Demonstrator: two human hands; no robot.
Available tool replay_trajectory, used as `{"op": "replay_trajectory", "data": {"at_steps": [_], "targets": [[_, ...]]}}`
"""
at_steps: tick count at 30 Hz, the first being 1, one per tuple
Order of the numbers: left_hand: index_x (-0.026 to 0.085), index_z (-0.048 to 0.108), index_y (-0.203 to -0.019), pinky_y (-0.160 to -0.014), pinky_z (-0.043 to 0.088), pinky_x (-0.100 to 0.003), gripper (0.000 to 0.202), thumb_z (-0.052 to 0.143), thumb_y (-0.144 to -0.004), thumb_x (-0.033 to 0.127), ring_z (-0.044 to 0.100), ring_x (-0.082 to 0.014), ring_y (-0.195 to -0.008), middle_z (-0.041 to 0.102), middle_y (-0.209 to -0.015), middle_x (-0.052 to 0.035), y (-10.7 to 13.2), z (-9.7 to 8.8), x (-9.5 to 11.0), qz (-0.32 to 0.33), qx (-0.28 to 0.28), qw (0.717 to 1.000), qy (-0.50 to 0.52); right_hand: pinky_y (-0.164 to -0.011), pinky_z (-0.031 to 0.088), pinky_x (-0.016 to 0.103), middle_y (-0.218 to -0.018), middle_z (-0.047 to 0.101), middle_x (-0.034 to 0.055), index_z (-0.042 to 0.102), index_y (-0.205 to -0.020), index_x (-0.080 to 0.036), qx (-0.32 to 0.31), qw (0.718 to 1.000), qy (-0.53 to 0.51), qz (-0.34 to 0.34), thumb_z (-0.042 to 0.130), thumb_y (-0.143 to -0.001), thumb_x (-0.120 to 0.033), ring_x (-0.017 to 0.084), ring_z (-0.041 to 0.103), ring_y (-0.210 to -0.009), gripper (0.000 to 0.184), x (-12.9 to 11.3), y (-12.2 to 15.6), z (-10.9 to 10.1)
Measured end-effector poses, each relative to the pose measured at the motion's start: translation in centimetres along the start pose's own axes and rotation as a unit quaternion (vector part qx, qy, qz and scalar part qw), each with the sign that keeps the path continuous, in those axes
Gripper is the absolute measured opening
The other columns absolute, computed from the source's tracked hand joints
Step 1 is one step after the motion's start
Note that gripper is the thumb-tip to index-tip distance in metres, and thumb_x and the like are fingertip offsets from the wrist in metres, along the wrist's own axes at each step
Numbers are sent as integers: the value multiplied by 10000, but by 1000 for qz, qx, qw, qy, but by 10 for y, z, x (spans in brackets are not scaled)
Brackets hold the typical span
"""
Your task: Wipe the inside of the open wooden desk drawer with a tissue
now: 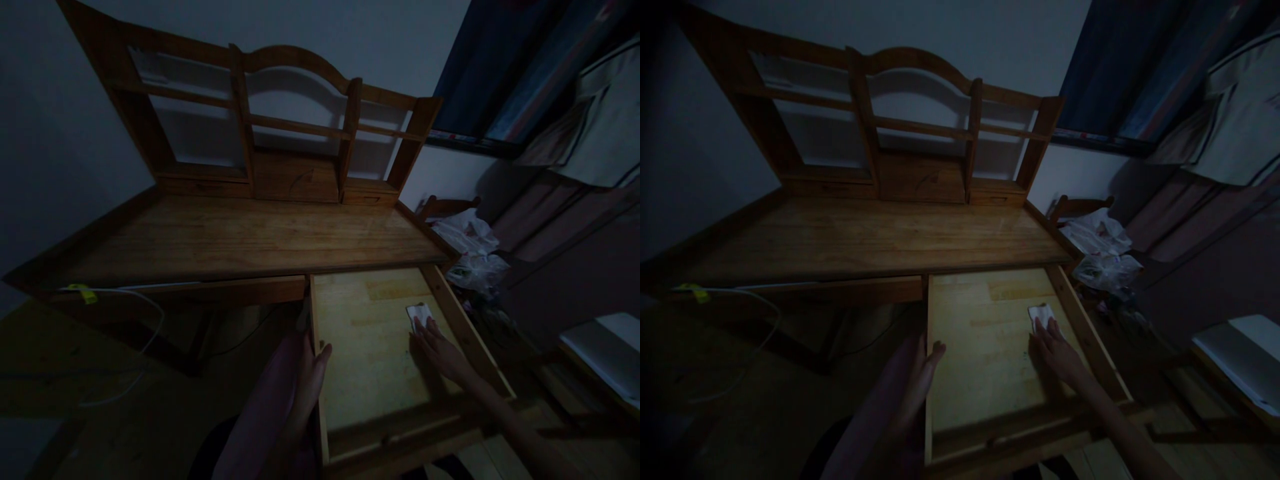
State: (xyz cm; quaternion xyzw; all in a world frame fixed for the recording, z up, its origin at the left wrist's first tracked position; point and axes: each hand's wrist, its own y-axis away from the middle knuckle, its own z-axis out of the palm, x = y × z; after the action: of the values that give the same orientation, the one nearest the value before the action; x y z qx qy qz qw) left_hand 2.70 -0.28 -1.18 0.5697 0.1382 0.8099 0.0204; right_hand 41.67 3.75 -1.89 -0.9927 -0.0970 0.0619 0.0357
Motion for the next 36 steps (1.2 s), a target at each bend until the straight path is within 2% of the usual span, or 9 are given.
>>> {"op": "replay_trajectory", "data": {"at_steps": [3,6,12,16,18,23,28,32,36], "targets": [[220,400,-1486,-1014,515,-420,727,689,-850,422,622,-310,-1254,602,-1414,-162,-1,0,-1,-2,-1,1000,0,-1094,494,477,-1592,407,200,364,-1569,-143,-20,1000,-18,2,281,-1068,-373,306,309,-1494,558,2,-2,-3],[208,399,-1489,-1006,521,-427,748,698,-843,436,643,-318,-1225,619,-1394,-175,-1,0,1,-10,-1,1000,3,-1064,526,473,-1564,451,201,454,-1507,-135,-33,999,-22,-27,284,-1057,-322,315,388,-1460,516,-2,-1,-6],[207,407,-1487,-1047,501,-390,727,695,-854,416,606,-300,-1291,582,-1452,-161,3,1,8,-8,4,1000,-16,-1124,469,469,-1440,598,177,637,-1314,-165,-95,992,-2,-80,351,-989,-180,296,445,-1436,433,-30,13,-16],[224,415,-1487,-1030,515,-413,714,703,-851,375,618,-309,-1273,590,-1442,-160,4,2,11,-29,24,999,-18,-987,562,414,-1329,665,223,674,-1226,-118,-143,986,19,-82,380,-955,-127,314,599,-1301,400,-48,20,-24],[226,433,-1474,-1039,511,-424,704,710,-844,376,618,-312,-1274,601,-1430,-159,4,2,11,-25,23,999,-11,-967,564,400,-1307,671,244,677,-1201,-90,-152,983,37,-91,370,-955,-106,317,633,-1257,394,-50,17,-26],[224,460,-1447,-1071,488,-413,671,706,-844,387,612,-299,-1285,611,-1418,-146,6,1,11,-1,9,1000,-19,-1053,514,436,-1474,526,280,605,-1316,-36,-100,987,80,-101,366,-980,-115,317,583,-1319,420,-37,-9,-24],[224,435,-1472,-1019,519,-428,719,710,-835,413,633,-317,-1246,618,-1405,-152,5,1,9,-22,9,1000,5,-1100,481,434,-1480,524,265,601,-1329,-31,-80,987,92,-108,395,-971,-110,294,480,-1414,421,-14,-43,-22],[218,428,-1480,-988,530,-438,768,735,-806,423,633,-330,-1228,631,-1364,-158,2,2,6,-29,14,999,3,-1096,480,413,-1509,487,273,563,-1370,-25,-79,987,105,-89,371,-989,-125,289,522,-1380,439,-7,-59,-26],[210,410,-1487,-986,531,-417,777,728,-815,437,625,-323,-1241,608,-1390,-168,4,2,9,-34,8,999,3,-953,576,435,-1532,452,283,531,-1404,-51,-85,987,120,-69,349,-1014,-175,308,709,-1130,448,-11,-59,-29]]}}
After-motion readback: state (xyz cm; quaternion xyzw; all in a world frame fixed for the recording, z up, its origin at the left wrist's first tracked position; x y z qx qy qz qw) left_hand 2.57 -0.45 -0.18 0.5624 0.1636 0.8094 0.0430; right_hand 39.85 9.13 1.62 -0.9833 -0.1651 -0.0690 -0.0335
